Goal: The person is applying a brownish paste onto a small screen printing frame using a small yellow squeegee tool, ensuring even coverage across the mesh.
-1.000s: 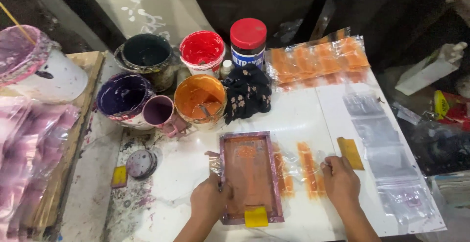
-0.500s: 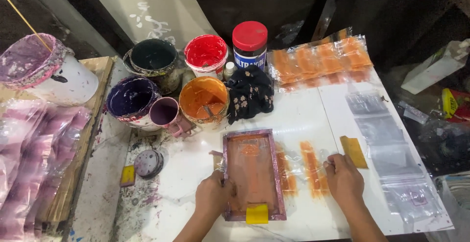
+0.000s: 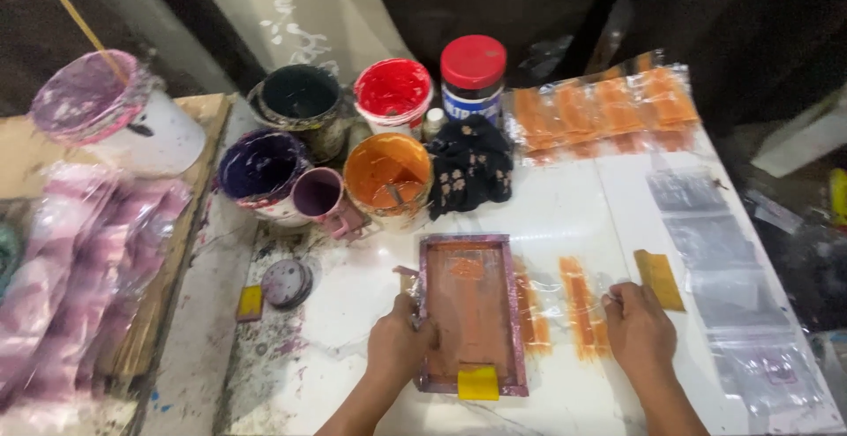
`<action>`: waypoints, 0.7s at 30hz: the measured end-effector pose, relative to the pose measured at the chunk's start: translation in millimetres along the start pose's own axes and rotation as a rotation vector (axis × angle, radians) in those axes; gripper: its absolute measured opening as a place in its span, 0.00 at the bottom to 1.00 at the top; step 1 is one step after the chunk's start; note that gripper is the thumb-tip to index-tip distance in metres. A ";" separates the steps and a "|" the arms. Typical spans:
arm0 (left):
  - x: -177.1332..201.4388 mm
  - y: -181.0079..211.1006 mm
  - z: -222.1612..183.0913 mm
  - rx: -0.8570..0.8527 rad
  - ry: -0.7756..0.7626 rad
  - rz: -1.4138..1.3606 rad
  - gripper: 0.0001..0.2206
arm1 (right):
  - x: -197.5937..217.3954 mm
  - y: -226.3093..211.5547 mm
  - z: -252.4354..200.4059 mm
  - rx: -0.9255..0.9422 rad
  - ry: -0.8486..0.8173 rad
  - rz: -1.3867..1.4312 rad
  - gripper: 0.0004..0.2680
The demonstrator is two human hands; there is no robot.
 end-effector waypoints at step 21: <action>6.7 2.9 -1.1 -0.076 0.007 -0.083 0.11 | -1.6 3.8 1.5 -0.095 -0.080 -0.018 0.10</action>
Point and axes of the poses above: each hand's wrist, its own z-axis towards the middle knuckle, its own x-axis out of the back of the hand, y = z × x, the point moved 10 cm from there along z, towards the middle knuckle, and after that the axes turned 8 degrees about -x, right-handed, at the moved point
